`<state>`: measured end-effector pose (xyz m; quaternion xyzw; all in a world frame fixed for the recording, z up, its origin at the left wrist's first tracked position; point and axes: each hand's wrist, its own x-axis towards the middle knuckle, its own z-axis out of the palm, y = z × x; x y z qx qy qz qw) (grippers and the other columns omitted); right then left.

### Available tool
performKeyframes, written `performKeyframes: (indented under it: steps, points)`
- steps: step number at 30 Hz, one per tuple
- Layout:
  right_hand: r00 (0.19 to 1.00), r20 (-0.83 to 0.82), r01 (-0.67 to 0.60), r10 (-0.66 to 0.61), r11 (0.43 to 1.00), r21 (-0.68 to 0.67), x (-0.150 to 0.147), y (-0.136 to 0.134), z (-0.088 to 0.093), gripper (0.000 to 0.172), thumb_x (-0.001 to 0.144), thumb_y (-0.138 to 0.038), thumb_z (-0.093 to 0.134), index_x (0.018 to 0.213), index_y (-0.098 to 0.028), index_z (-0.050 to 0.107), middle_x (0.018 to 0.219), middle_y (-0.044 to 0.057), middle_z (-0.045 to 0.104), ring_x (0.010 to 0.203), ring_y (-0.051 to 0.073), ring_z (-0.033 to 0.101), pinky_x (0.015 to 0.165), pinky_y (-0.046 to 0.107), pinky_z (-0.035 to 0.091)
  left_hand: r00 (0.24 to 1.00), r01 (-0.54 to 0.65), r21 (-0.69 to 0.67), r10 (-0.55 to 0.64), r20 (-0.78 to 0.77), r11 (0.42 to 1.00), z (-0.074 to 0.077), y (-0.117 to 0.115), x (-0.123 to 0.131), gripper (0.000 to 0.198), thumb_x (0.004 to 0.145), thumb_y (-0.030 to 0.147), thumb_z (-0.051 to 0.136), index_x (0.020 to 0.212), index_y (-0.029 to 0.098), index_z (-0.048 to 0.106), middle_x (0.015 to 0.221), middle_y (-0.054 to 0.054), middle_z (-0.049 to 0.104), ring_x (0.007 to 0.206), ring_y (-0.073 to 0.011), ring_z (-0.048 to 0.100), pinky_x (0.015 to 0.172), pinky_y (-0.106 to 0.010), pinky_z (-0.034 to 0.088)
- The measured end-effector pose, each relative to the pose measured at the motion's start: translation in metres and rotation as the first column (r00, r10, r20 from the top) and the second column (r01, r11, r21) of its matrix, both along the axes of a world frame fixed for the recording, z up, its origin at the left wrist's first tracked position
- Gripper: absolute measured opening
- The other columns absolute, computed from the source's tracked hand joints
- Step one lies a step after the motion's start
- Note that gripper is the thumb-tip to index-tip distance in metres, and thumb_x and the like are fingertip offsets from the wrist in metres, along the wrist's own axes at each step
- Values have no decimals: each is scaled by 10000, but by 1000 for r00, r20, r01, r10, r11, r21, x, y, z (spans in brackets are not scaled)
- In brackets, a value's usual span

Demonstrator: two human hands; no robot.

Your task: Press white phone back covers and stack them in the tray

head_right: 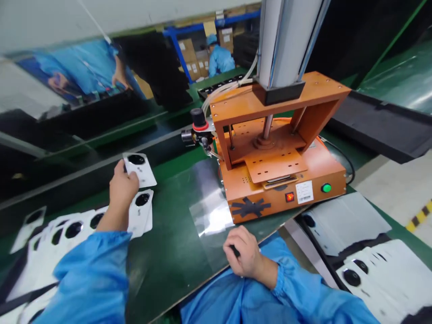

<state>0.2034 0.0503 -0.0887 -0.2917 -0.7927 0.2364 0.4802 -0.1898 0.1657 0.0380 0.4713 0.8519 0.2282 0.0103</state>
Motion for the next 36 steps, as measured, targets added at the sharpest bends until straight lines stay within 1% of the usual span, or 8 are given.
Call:
performKeyframes:
  steps: [3, 6, 10, 12, 15, 22, 29, 36]
  points:
    - [998, -52, -39, 36, 998, -48, -3, -2, 10, 130, 854, -108, 583, 938, -203, 610, 873, 58, 616, 793, 187, 581, 688, 340, 495, 995, 82, 30, -83, 54, 996, -16, -79, 55, 411, 974, 280, 462, 1329, 250, 667, 936, -41, 734, 771, -184, 658, 743, -297, 496]
    - [990, -97, -122, 105, 973, -197, -14, -7, 27, 70, 872, -142, 600, 890, -206, 620, 876, 51, 619, 791, 172, 584, 701, 324, 499, 963, 63, 20, -66, 263, 998, -45, -171, 116, 416, 950, 344, 485, 1272, 233, 723, 527, 43, 561, 425, -117, 437, 493, -235, 379]
    - [974, -120, -226, 192, 820, -525, -45, -1, 46, 65, 897, -195, 630, 833, -200, 629, 882, 20, 606, 692, 112, 514, 610, 255, 439, 899, 53, -36, -32, 437, 998, -86, -240, 169, 514, 981, 445, 455, 1390, 185, 627, 688, 4, 681, 396, -97, 406, 444, -239, 374]
    - [975, -107, -219, 195, 756, -616, -64, 10, 49, 95, 893, -227, 663, 807, -196, 637, 856, -1, 590, 657, 96, 481, 595, 243, 414, 906, 151, -74, -108, 408, 986, -93, -248, 177, 578, 992, 476, 446, 1480, 176, 525, 890, -55, 734, 524, -132, 556, 549, -268, 474]
    - [974, -48, -199, 222, 734, -649, -87, 31, 47, 114, 891, -248, 686, 794, -193, 660, 861, -10, 600, 695, 98, 516, 656, 247, 437, 957, 211, -155, -171, 235, 965, -93, -250, 174, 685, 999, 507, 459, 1574, 148, 358, 983, -94, 711, 776, -220, 669, 678, -325, 513]
    - [934, 188, -148, 305, 807, -571, -113, 54, 49, 103, 935, -183, 628, 845, -195, 677, 940, 18, 604, 888, 146, 580, 843, 302, 468, 918, 357, 40, -343, -197, 933, -117, -263, 178, 582, 871, 527, 707, 1349, 213, 599, 1380, -161, 639, 1238, -350, 577, 983, -474, 398]
    - [880, 347, -118, 325, 857, -502, -132, 46, 48, 94, 943, -193, 622, 869, -195, 679, 1058, 43, 614, 1086, 196, 568, 986, 382, 386, 934, 316, 96, -292, -204, 944, -132, -262, 185, 589, 849, 537, 738, 1347, 245, 622, 1394, -117, 658, 1257, -325, 586, 1008, -467, 355]
    - [828, 481, -64, 288, 901, -429, -140, 35, 39, 122, 954, -228, 609, 866, -194, 685, 1073, 36, 629, 1073, 204, 552, 898, 375, 335, 951, 284, 61, -273, -148, 957, -131, -263, 184, 598, 851, 580, 710, 1365, 286, 628, 1394, -101, 661, 1272, -325, 588, 1029, -465, 354]
